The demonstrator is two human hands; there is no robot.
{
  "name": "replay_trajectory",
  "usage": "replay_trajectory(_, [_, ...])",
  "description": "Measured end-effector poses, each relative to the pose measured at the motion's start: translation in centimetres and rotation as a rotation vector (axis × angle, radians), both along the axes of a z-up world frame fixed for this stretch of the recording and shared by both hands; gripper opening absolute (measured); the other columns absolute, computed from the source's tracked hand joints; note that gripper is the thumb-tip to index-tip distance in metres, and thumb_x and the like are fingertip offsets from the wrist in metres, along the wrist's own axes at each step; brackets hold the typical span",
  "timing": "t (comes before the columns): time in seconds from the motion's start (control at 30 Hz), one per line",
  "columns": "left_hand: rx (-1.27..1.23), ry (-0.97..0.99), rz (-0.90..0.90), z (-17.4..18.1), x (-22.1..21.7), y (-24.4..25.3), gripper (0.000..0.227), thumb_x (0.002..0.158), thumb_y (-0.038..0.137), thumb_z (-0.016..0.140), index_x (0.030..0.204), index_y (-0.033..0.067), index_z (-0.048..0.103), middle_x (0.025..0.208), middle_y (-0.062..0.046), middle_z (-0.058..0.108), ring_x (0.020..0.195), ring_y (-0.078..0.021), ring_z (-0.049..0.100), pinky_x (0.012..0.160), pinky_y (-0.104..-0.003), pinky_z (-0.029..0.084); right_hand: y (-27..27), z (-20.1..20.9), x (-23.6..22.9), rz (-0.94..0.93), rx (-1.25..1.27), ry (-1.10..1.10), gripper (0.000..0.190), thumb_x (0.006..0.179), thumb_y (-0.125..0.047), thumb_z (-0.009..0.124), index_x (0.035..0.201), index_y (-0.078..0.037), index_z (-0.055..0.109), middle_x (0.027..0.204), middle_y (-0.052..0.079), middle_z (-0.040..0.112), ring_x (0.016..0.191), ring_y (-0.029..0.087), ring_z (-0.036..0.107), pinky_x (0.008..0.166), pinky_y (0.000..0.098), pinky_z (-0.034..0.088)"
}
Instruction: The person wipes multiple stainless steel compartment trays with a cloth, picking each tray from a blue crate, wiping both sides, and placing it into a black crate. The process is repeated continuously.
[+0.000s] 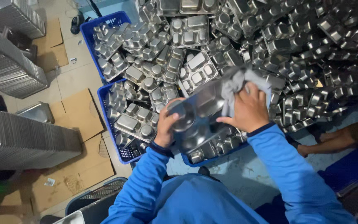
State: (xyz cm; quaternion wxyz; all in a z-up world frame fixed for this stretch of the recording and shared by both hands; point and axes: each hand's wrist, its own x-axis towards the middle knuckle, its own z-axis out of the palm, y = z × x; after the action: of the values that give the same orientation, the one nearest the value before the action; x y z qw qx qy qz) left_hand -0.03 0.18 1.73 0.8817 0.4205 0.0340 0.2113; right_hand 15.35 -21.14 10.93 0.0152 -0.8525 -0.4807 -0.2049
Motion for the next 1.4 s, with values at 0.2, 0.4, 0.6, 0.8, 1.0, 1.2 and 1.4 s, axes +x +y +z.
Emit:
replay_trajectory(0.2, [0.238, 0.007, 0.014, 0.1, -0.9, 0.5, 0.059, 0.088, 0.029, 0.067, 0.136, -0.0045, 0.061, 0.123, -0.012, 0.069, 0.113, -0.02, 0.066, 0.101, -0.032, 0.051, -1.6, -2.8, 4.4, -0.089, 0.032, 0.9, 0.042, 0.078, -0.03, 0.073, 0.113, -0.008, 0.077, 0.111, 0.009, 0.076, 0.115, 0.035, 0.069, 0.099, 0.0467, 0.054])
replay_trajectory(0.4, [-0.291, 0.155, 0.071, -3.2, 0.2, -2.1, 0.048, 0.091, 0.029, 0.066, 0.125, -0.0037, 0.064, 0.109, -0.013, 0.071, 0.096, -0.0241, 0.067, 0.083, -0.036, 0.054, 1.6, -4.1, -0.9, 0.091, 0.325, 0.432, 0.091, 0.065, -0.053, 0.085, 0.138, -0.003, 0.058, 0.129, 0.023, 0.059, 0.129, 0.047, 0.041, 0.104, 0.0646, 0.038])
replay_trajectory(0.6, [0.154, 0.158, 0.151, -2.7, 0.3, -2.1, 0.048, 0.089, 0.027, 0.069, 0.126, -0.0041, 0.063, 0.111, -0.006, 0.069, 0.101, -0.0141, 0.062, 0.091, -0.029, 0.05, 3.9, -2.6, -5.8, 0.065, -0.154, 0.252, 0.097, 0.059, -0.051, 0.087, 0.134, 0.002, 0.057, 0.138, 0.022, 0.051, 0.145, 0.044, 0.029, 0.104, 0.0631, 0.033])
replay_trajectory(0.8, [0.375, 0.11, 0.093, -0.9, -1.1, -1.5, 0.051, 0.087, 0.029, 0.07, 0.126, -0.0035, 0.062, 0.11, -0.007, 0.068, 0.103, -0.0158, 0.062, 0.095, -0.03, 0.049, 3.4, -4.1, -2.6, -0.113, -0.071, 1.102, 0.034, 0.086, -0.025, 0.072, 0.111, -0.001, 0.071, 0.107, 0.021, 0.071, 0.105, 0.038, 0.067, 0.088, 0.0493, 0.053])
replay_trajectory(1.0, [0.015, 0.091, 0.2, -2.2, -0.5, -2.3, 0.059, 0.089, 0.034, 0.066, 0.136, -0.0006, 0.057, 0.124, -0.008, 0.067, 0.112, -0.0176, 0.062, 0.098, -0.031, 0.05, 6.1, -7.5, -3.1, 0.142, 0.966, 1.327, 0.047, 0.091, -0.014, 0.063, 0.135, 0.003, 0.057, 0.13, 0.022, 0.064, 0.12, 0.032, 0.064, 0.103, 0.0423, 0.051])
replay_trajectory(1.2, [0.111, 0.11, 0.276, -3.4, 0.4, -1.0, 0.049, 0.098, 0.034, 0.059, 0.132, 0.0003, 0.06, 0.121, -0.007, 0.068, 0.109, -0.0174, 0.063, 0.096, -0.031, 0.05, 6.5, -5.3, -9.1, 0.474, 0.414, 0.584, 0.109, 0.068, -0.051, 0.084, 0.144, 0.012, 0.038, 0.145, 0.037, 0.039, 0.141, 0.054, 0.025, 0.115, 0.0578, 0.023])
replay_trajectory(1.4, [0.431, 0.175, 0.241, -3.0, 0.6, -0.3, 0.048, 0.099, 0.036, 0.062, 0.126, -0.003, 0.064, 0.105, -0.009, 0.067, 0.099, -0.0174, 0.061, 0.091, -0.03, 0.05, 7.0, -2.6, -10.5, 0.289, -0.114, 0.461, 0.073, 0.074, -0.036, 0.081, 0.132, 0.0, 0.056, 0.14, 0.023, 0.055, 0.138, 0.046, 0.039, 0.112, 0.0544, 0.033])
